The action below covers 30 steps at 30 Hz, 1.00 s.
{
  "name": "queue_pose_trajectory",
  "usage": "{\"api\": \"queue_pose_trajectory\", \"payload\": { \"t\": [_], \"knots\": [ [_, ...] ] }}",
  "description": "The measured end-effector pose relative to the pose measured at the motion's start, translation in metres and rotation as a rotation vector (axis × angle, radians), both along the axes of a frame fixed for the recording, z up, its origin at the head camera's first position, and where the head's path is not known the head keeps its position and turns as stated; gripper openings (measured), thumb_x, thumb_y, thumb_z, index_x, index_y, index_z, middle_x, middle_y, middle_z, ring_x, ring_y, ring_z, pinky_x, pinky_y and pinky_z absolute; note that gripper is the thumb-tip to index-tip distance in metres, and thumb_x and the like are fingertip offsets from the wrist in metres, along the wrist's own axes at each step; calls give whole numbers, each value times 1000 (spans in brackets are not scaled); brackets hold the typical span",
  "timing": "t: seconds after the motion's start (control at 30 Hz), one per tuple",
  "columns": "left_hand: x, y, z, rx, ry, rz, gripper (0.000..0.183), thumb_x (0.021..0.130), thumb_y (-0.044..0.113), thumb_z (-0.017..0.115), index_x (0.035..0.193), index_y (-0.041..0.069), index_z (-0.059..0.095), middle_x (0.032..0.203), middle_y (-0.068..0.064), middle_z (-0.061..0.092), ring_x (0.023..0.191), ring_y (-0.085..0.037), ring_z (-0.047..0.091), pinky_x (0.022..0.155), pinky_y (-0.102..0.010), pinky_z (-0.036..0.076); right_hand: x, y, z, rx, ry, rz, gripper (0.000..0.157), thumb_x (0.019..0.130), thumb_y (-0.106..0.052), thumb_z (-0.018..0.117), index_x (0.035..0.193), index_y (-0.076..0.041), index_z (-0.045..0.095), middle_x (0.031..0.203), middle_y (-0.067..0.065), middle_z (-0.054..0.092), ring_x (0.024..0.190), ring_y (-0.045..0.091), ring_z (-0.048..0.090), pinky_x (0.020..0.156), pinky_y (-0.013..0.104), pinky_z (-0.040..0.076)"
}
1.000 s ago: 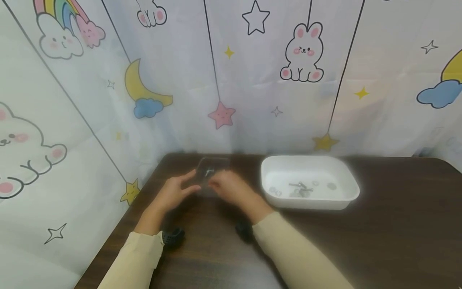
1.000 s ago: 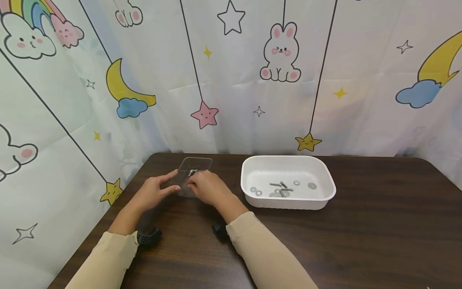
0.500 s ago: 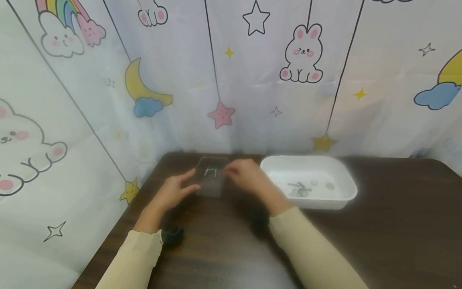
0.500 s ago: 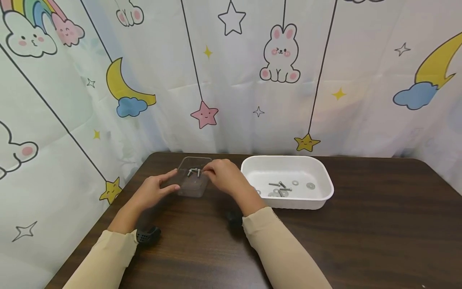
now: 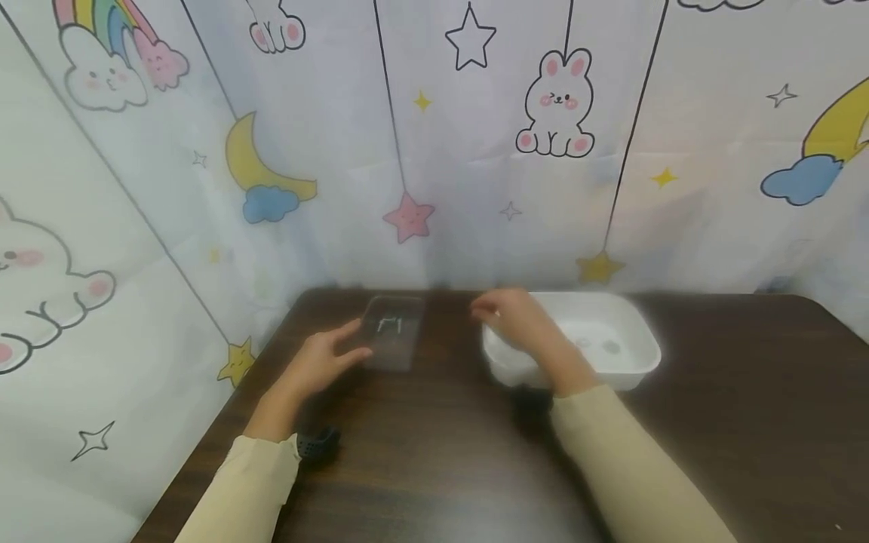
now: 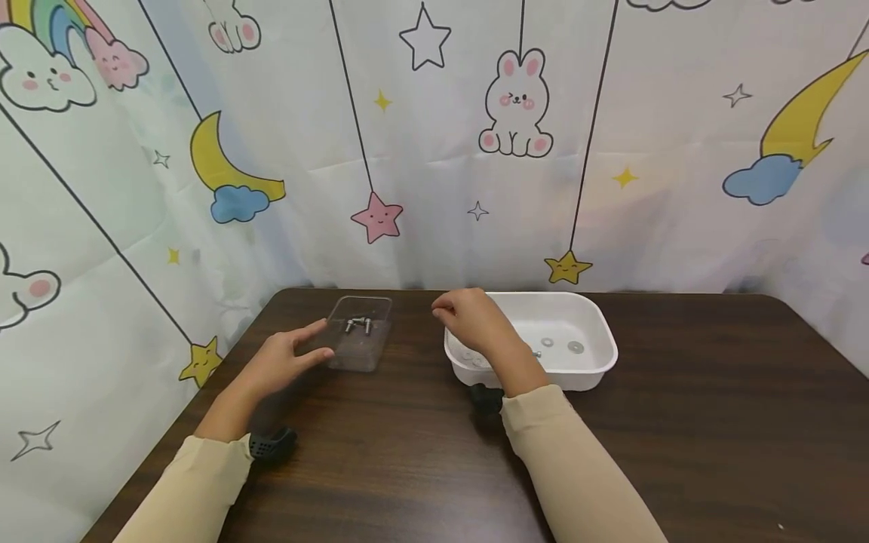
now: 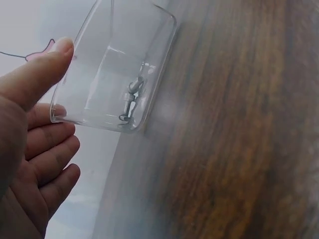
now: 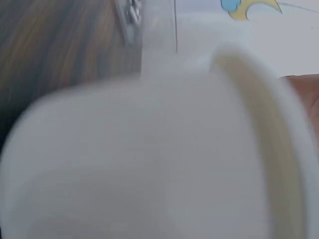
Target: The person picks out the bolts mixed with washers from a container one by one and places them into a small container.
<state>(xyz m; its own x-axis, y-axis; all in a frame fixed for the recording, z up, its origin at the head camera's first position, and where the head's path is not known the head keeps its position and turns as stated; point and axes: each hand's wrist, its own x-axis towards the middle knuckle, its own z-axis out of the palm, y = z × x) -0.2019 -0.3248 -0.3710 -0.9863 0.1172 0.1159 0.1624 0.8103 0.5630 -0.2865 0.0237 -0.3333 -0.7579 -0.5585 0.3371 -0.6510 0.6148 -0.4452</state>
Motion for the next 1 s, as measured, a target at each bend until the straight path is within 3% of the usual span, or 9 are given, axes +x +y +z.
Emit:
{"api": "queue_pose_trajectory", "payload": {
  "t": [0.23, 0.37, 0.47, 0.63, 0.87, 1.0],
  "knots": [
    [1, 1, 3, 9, -19, 15, 81, 90, 60, 61, 151, 11, 41, 155, -12, 41, 142, -37, 37, 115, -58, 31, -7, 41, -4, 48, -46, -83, 25, 98, -23, 61, 114, -6, 71, 108, 13, 73, 100, 32, 68, 94, 49, 53],
    [1, 4, 5, -3, 27, 22, 82, 91, 58, 60, 151, 7, 38, 156, -13, 38, 144, -36, 35, 117, -56, 29, -11, 61, -8, 63, -84, -121, 27, 99, -23, 59, 115, -5, 71, 111, 14, 72, 104, 33, 66, 97, 51, 51],
    [0, 11, 8, -33, 94, 14, 80, 92, 55, 61, 151, 7, 38, 156, -13, 38, 143, -34, 36, 117, -53, 30, -13, 71, -12, 55, -125, -141, 25, 98, -22, 61, 111, -4, 72, 103, 12, 74, 90, 28, 68, 90, 48, 54],
    [1, 39, 16, -80, 205, -56, 75, 92, 48, 65, 150, 7, 41, 154, -13, 41, 141, -32, 40, 116, -51, 34, -15, 81, -17, 65, -236, -196, 21, 92, -22, 67, 104, -5, 73, 91, 9, 73, 67, 16, 62, 73, 40, 56],
    [2, 84, 19, -90, 284, -184, 71, 90, 40, 70, 146, 5, 46, 152, -13, 44, 139, -29, 44, 115, -49, 36, -20, 87, -29, 117, -289, -282, 23, 88, -23, 71, 101, -5, 73, 97, 11, 73, 83, 24, 66, 85, 46, 54],
    [-3, 108, 17, -86, 268, -236, 71, 91, 42, 69, 147, 6, 45, 152, -13, 44, 140, -29, 43, 116, -47, 34, -20, 88, -30, 153, -336, -312, 22, 87, -26, 71, 100, -8, 74, 94, 8, 73, 82, 24, 65, 83, 45, 54]
  ]
}}
